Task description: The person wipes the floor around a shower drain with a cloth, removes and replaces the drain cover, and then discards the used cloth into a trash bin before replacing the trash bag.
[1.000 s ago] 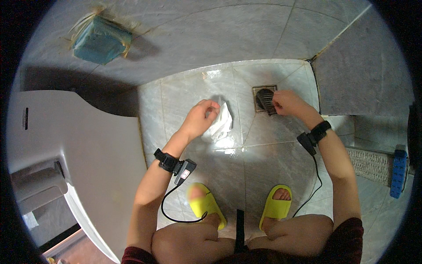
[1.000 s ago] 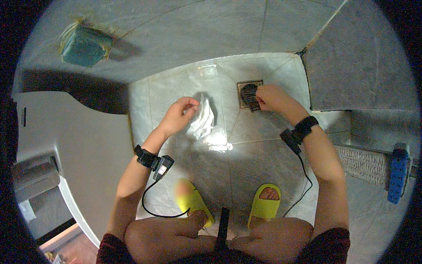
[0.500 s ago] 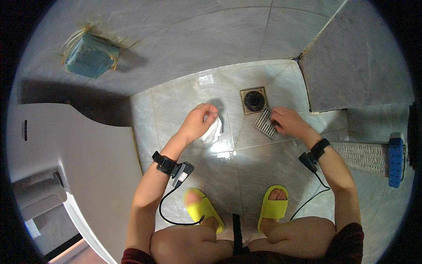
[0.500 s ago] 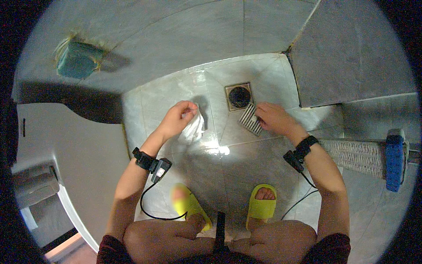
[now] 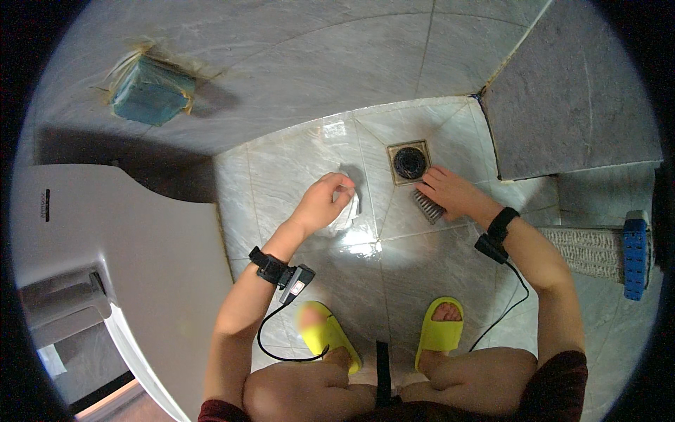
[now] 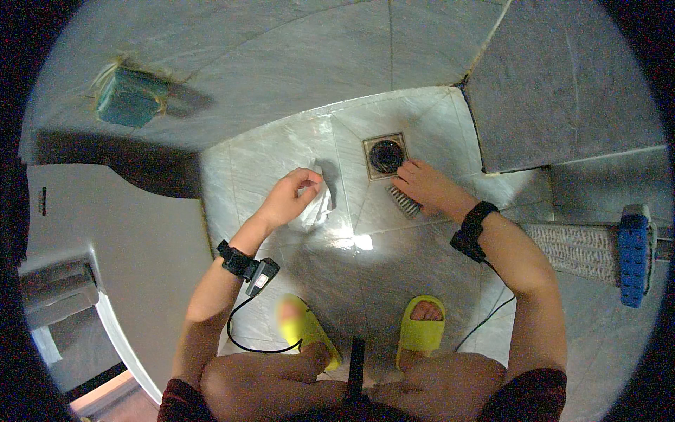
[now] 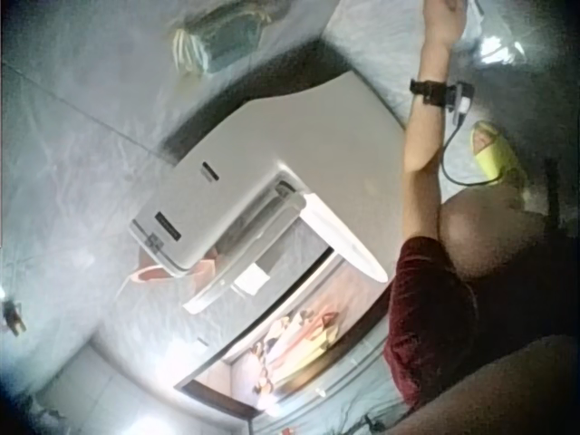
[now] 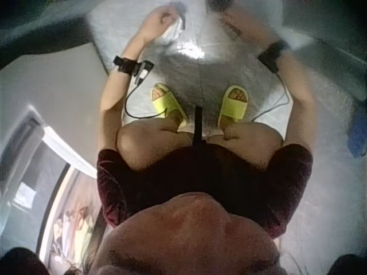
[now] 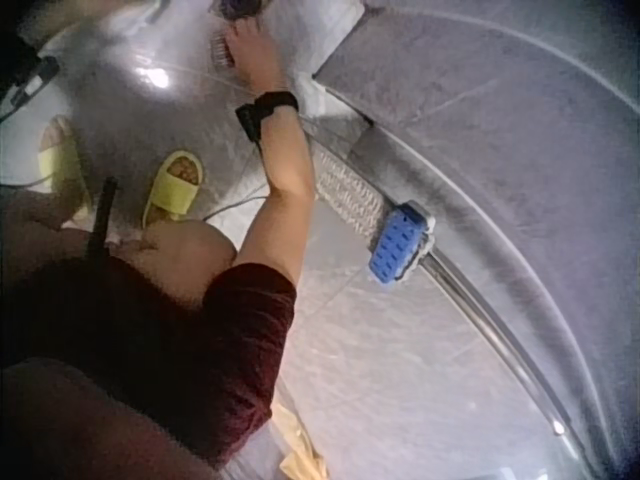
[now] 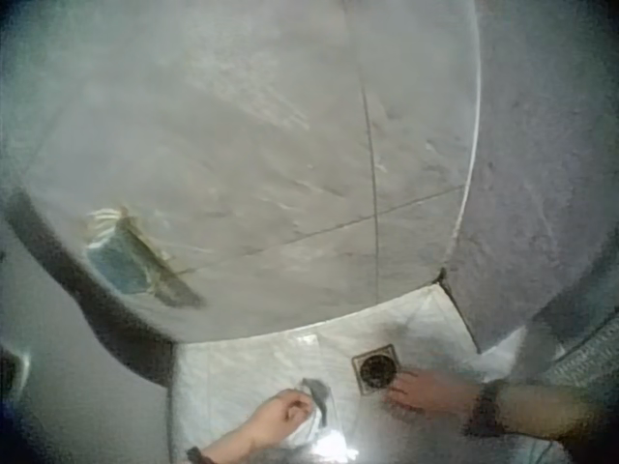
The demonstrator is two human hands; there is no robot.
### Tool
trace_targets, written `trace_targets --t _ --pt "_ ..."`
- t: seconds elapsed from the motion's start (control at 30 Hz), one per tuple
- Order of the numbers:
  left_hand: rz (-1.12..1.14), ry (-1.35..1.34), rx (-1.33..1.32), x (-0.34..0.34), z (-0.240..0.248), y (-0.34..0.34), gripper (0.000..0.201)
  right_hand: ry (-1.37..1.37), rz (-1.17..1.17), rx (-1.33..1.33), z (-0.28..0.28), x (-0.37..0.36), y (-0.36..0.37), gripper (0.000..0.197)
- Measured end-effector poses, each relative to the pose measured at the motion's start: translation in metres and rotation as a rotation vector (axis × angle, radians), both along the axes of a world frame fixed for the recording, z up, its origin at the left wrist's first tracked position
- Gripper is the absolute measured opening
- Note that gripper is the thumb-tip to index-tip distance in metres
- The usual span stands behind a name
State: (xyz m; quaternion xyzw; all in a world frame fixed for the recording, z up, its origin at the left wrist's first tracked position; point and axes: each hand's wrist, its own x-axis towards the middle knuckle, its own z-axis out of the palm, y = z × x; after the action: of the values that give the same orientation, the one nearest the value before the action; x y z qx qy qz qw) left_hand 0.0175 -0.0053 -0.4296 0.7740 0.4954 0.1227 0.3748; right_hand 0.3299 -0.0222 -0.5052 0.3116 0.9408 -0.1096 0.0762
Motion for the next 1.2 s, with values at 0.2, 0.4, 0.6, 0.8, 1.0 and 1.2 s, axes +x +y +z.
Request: trace_targets --t 0.2,0.4,0.6,0.8,1.0,1.2 --pt "-0.061 0.033 -0.033 0.015 0.006 0.002 0.020 0.120 -0.147 0.055 -0.003 0.008 -0.015 0.080" --pt "-0.102 0.084 -0.002 0.021 0.007 0.008 0.020 0.847 -0.714 -0.663 0.042 0.012 -0.015 0.071" --pt "-0.058 0.013 0.032 0.026 0.016 0.016 0.017 1.549 -0.766 -1.290 0.046 0.039 0.001 0.073" --pt "-0.037 -0.014 0.073 0.012 0.026 0.014 0.017 1.716 -0.704 -1.414 0.073 0.030 0.002 0.083" --pt "0.011 0.040 -0.031 0.012 0.049 0.008 0.014 1.795 -0.585 -1.632 0.089 0.013 -0.003 0.085" --pt "-0.018 -0.189 0.267 0.035 0.081 -0.002 0.016 1.708 -0.404 -1.604 0.101 -0.018 -0.008 0.076"
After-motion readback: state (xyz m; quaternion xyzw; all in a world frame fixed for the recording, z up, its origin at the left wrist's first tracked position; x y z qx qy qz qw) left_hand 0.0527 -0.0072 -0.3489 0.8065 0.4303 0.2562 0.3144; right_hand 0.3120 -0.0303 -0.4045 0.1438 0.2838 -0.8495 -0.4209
